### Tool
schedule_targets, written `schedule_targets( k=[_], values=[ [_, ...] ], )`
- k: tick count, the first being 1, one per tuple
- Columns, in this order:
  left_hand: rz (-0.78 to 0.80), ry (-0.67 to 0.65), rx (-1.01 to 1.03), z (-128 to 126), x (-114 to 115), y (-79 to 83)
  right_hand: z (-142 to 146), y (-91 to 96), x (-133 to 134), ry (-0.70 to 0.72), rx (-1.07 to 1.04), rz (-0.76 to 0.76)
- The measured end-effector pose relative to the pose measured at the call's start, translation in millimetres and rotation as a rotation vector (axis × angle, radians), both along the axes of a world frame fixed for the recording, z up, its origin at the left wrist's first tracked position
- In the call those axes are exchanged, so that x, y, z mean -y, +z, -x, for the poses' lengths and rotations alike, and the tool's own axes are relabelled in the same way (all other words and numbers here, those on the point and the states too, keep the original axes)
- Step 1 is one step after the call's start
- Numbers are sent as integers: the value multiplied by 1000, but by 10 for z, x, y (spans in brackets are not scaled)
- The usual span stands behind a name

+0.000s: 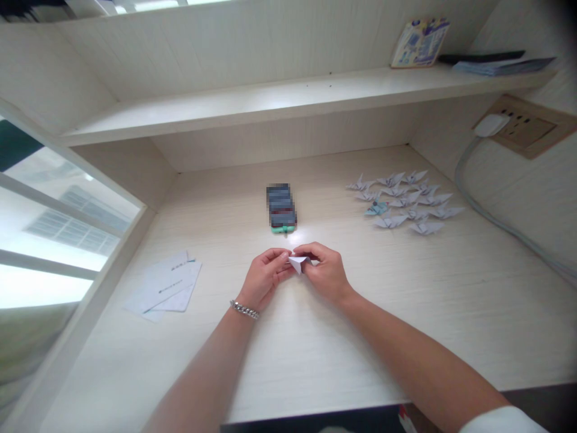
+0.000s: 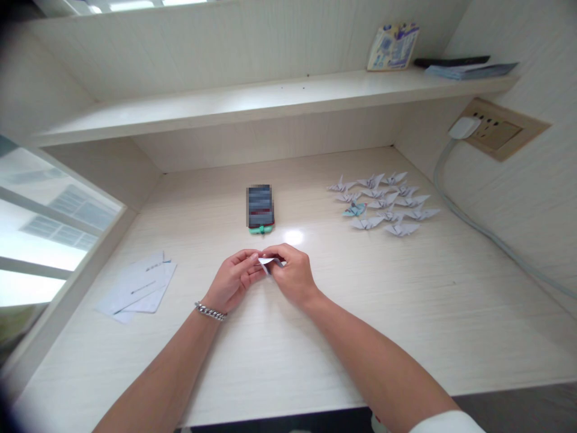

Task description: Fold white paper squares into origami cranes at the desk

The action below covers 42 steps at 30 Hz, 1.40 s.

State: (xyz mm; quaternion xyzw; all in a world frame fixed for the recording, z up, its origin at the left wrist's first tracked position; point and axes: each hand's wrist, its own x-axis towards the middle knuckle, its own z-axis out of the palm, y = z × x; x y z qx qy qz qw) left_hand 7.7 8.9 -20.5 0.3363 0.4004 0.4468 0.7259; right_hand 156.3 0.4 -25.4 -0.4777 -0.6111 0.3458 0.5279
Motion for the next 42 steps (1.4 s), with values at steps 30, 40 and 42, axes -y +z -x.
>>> schedule_targets(
  k=[30,40,42],
  values=[
    [-50,362,-125,-13,-39,-41,27,-7,-136,111,-703,466],
    [-78,237,-156,-49,12,-69,-2,-105,-141,-5,-574,342],
    [-89,169,-181,-41,20,-65,-20,-97,-142,14,-559,342]
  ],
)
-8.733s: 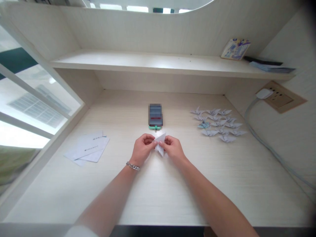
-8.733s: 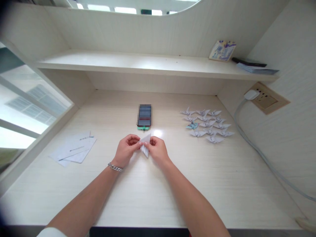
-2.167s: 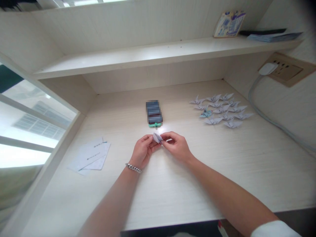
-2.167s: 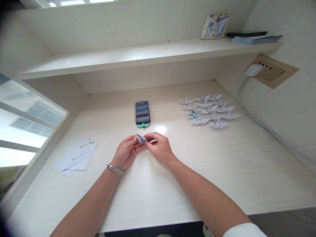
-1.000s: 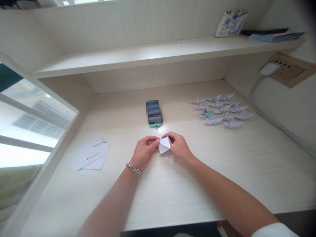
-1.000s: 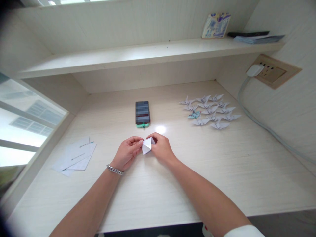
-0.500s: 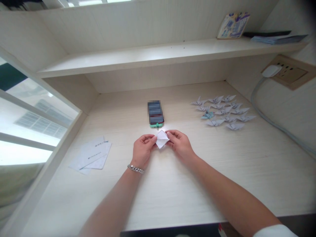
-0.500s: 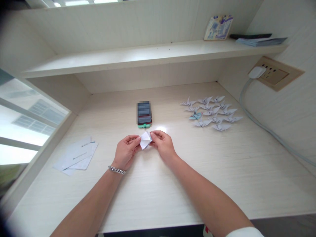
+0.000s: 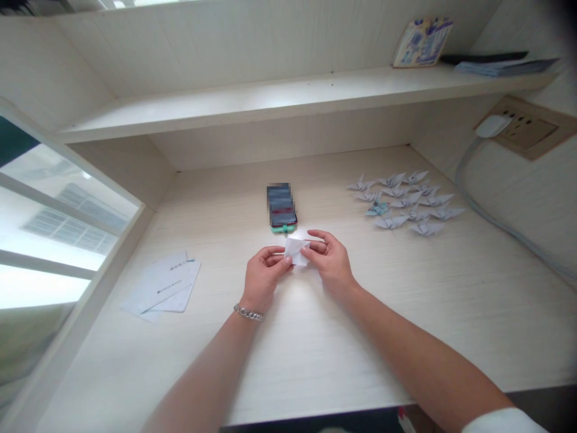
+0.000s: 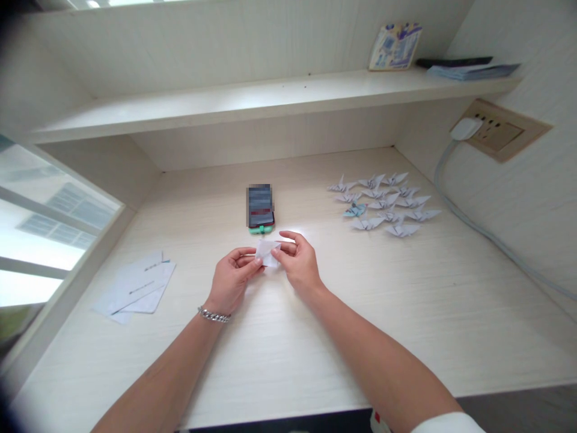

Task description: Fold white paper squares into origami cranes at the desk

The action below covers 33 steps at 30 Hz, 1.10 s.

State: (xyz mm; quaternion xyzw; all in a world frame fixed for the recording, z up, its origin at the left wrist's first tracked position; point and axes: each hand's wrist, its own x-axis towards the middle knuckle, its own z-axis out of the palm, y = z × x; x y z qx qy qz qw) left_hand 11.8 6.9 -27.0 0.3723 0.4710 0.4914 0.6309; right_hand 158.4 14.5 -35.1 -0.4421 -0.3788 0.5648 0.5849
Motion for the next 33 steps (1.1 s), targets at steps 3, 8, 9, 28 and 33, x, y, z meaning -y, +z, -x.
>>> schedule_targets(
  k=[3,8,9,28,33],
  values=[
    [-25,-99,-41,7,11,24,-13,34,14,44,41,-17],
    [-93,-119,-51,-11,26,74,-13,94,48,119,123,-72],
    [-106,-116,-60,-16,27,77,-11,97,52,129,133,-79],
    [-129,16,-45,-27,16,29,49,76,98,59,200,-119],
    [-157,0,-28,-34,18,30,50,59,101,45,197,-112]
  ],
)
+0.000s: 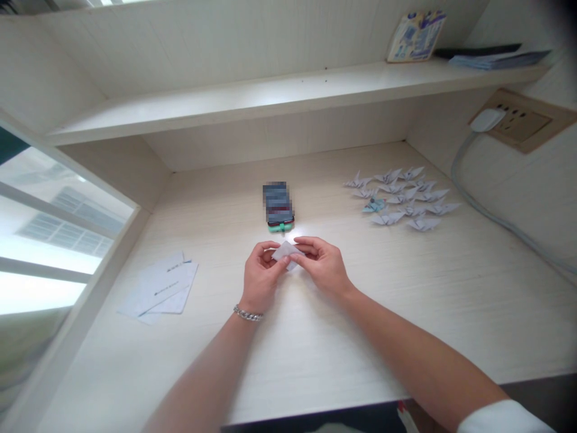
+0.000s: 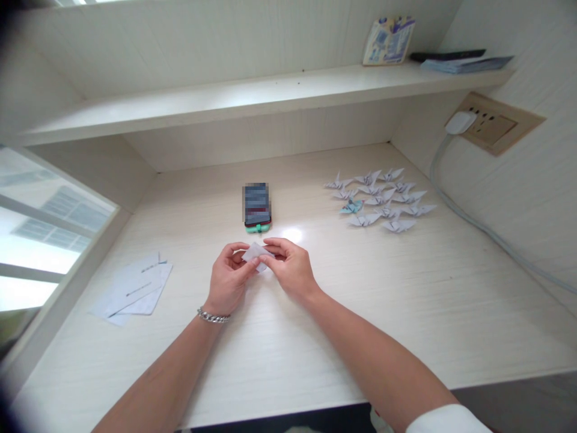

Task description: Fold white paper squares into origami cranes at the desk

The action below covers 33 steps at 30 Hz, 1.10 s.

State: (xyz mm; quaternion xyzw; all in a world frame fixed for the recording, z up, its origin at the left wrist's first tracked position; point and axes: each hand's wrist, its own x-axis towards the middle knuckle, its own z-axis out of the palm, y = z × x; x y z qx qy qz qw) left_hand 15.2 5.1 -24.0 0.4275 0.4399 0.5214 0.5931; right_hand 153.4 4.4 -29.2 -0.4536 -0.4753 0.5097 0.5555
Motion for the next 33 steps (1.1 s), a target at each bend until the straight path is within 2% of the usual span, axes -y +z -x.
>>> schedule_targets(
  k=[8,19,27,33],
  values=[
    [14,5,10,5,-9,-33,-5,18,-8,-37,-39,5],
    [-79,-46,-136,-29,35,2,-28,39,0,-91,152,-32],
    [-129,-16,-237,-22,32,-50,-25,71,13,-91,225,-149],
    [-123,-36,-196,-24,38,-41,-22,73,23,-91,247,-181]
  ],
)
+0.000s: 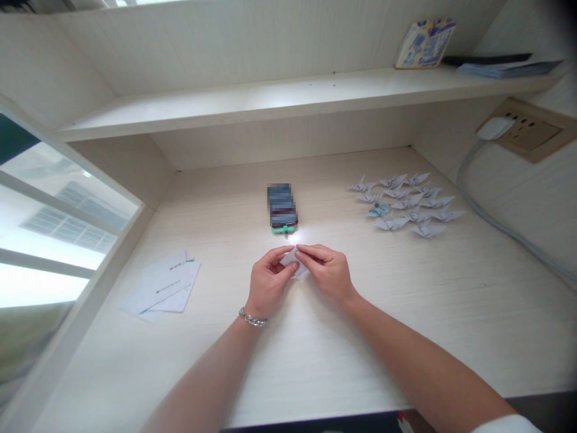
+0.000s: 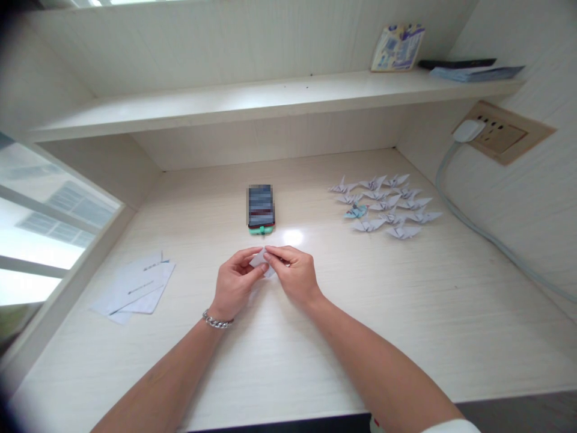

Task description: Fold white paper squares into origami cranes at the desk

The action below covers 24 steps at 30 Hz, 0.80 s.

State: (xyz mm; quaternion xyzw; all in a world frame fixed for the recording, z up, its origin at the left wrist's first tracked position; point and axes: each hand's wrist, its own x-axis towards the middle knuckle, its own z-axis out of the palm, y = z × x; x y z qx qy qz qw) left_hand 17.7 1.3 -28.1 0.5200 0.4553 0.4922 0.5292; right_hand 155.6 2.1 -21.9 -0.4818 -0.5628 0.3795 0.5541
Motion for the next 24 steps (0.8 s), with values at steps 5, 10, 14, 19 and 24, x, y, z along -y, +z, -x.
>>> schedule_targets(
  k=[5,10,14,19,24],
  values=[
    [22,-24,21,1,9,24,-3,-11,3,-2,-16,9],
    [0,-17,7,0,12,48,-1,-10,6,-6,-27,19],
    [-2,4,-16,3,15,53,7,-14,6,-13,-45,31],
    [23,19,8,6,22,60,6,-19,1,-1,-25,12],
    [32,17,3,-1,21,71,-6,-27,-13,22,0,-23]
  ],
)
